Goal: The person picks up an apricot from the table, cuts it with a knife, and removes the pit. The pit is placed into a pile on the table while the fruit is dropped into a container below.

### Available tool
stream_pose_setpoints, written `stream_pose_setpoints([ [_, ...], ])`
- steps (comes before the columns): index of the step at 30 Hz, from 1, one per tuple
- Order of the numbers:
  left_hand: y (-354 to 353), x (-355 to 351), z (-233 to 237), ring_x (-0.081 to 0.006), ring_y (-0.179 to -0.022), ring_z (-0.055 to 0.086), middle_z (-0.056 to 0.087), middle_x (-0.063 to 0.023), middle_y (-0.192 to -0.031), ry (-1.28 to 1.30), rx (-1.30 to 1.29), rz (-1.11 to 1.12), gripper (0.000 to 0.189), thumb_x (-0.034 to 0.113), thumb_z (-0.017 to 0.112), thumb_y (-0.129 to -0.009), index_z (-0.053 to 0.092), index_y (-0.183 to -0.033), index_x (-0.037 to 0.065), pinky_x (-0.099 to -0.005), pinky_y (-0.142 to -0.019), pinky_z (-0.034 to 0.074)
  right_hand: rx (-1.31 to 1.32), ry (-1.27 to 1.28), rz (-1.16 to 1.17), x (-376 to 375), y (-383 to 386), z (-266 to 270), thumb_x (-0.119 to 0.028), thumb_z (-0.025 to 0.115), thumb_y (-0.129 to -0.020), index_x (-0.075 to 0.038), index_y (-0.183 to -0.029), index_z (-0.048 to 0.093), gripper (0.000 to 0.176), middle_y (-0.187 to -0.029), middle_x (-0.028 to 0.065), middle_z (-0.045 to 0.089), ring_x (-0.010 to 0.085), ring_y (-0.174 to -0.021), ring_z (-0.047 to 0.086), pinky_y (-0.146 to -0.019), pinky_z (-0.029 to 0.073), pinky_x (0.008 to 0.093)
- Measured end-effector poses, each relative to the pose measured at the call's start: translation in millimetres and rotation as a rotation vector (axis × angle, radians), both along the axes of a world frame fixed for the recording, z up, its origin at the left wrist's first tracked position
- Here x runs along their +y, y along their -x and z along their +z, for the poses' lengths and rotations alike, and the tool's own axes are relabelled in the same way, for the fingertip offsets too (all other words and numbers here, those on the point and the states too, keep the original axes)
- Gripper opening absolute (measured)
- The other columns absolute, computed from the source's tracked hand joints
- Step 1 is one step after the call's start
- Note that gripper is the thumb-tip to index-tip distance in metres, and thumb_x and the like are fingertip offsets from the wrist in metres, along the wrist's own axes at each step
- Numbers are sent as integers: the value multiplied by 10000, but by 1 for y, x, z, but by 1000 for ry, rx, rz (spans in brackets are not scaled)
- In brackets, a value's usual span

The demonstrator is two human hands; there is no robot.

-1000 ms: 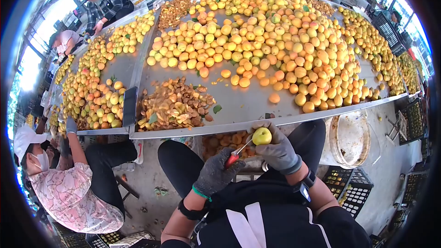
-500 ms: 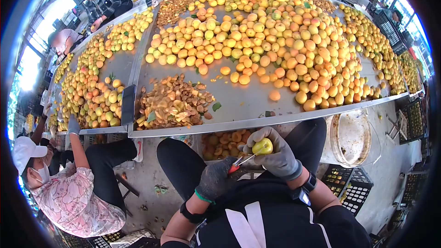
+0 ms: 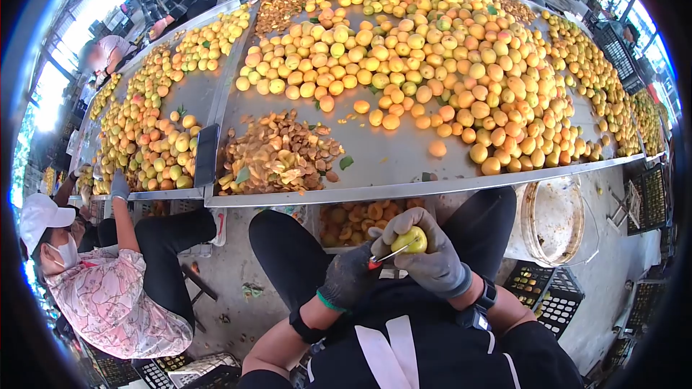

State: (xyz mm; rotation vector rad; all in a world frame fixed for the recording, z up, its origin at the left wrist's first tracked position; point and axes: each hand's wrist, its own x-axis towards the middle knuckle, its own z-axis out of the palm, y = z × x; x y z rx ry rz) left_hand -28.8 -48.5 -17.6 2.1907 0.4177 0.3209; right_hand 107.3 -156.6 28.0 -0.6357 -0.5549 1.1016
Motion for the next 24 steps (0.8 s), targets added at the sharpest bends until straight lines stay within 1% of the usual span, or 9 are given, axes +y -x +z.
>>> stream_pose_setpoints([
  [3, -6, 4, 5, -383, -781, 623, 641, -163, -842, 59, -46, 1, 245, 148, 629, -803, 586, -1041, 109, -442, -638, 504, -62, 9, -1, 4, -3, 3, 73, 625, -781, -90, -1096, 452, 394, -1062, 59, 533, 185, -1019, 563, -957, 427, 360],
  [5, -9, 10, -2, -389, -800, 621, 642, -175, -853, 18, 138, 46, 240, 165, 641, -811, 594, -1037, 100, -430, -642, 501, -493, 265, -69, 10, -17, 9, 34, 649, -799, -70, -1110, 443, 388, -1099, 79, 547, 177, -1037, 558, -971, 419, 346],
  [6, -9, 11, -2, -389, -800, 621, 642, -175, -853, 16, 133, 47, 240, 165, 641, -811, 594, -1037, 100, -430, -642, 501, -498, 262, -70, 10, -20, 5, 34, 649, -799, -70, -1110, 443, 388, -1099, 79, 547, 177, -1037, 558, -971, 419, 346],
  [10, -13, 4, 3, -396, -806, 614, 635, -197, -833, 283, 158, -5, 195, 195, 650, -831, 605, -974, 70, -423, -636, 492, -267, 215, 39, 11, -17, -8, -25, 614, -863, -34, -1159, 434, 347, -1160, 128, 579, 223, -1151, 527, -996, 408, 354],
  [12, -13, 0, 10, -397, -805, 613, 632, -205, -824, 344, 166, -67, 187, 200, 652, -835, 606, -947, 58, -419, -636, 491, 75, -8, 38, 16, -5, -16, -76, 561, -910, -31, -1191, 428, 314, -1202, 147, 569, 243, -1176, 515, -1010, 398, 370],
  [14, -18, 6, 28, -369, -788, 624, 638, -191, -842, 313, 268, -5, 258, 251, 628, -869, 605, -1041, 59, -395, -676, 496, 37, -96, 62, 21, -11, -21, -118, 527, -935, -28, -1221, 418, 319, -1239, 161, 547, 248, -1187, 504, -1014, 392, 380],
  [17, -25, 18, 13, -381, -828, 622, 640, -196, -856, 180, 147, 10, 264, 247, 624, -870, 593, -1056, 61, -412, -688, 495, -327, 55, 47, 22, -21, -17, -175, 515, -948, -33, -1284, 401, 382, -1253, 143, 520, 221, -1166, 498, -994, 396, 334],
  [21, -32, 13, -6, -394, -850, 615, 639, -202, -864, 145, 177, 123, 266, 254, 618, -873, 582, -1049, 57, -431, -692, 492, -8, 155, -203, 34, -2, -30, -297, 469, -976, -42, -1245, 442, 371, -1156, 62, 532, 146, -1039, 529, -921, 424, 285],
  [24, -35, 20, -20, -401, -849, 612, 638, -205, -861, 117, 72, 132, 254, 265, 615, -874, 585, -1019, 59, -442, -688, 491, -56, 232, -63, 29, -17, -36, -307, 484, -970, -40, -1225, 457, 370, -1148, 68, 547, 137, -1052, 532, -938, 415, 281],
])
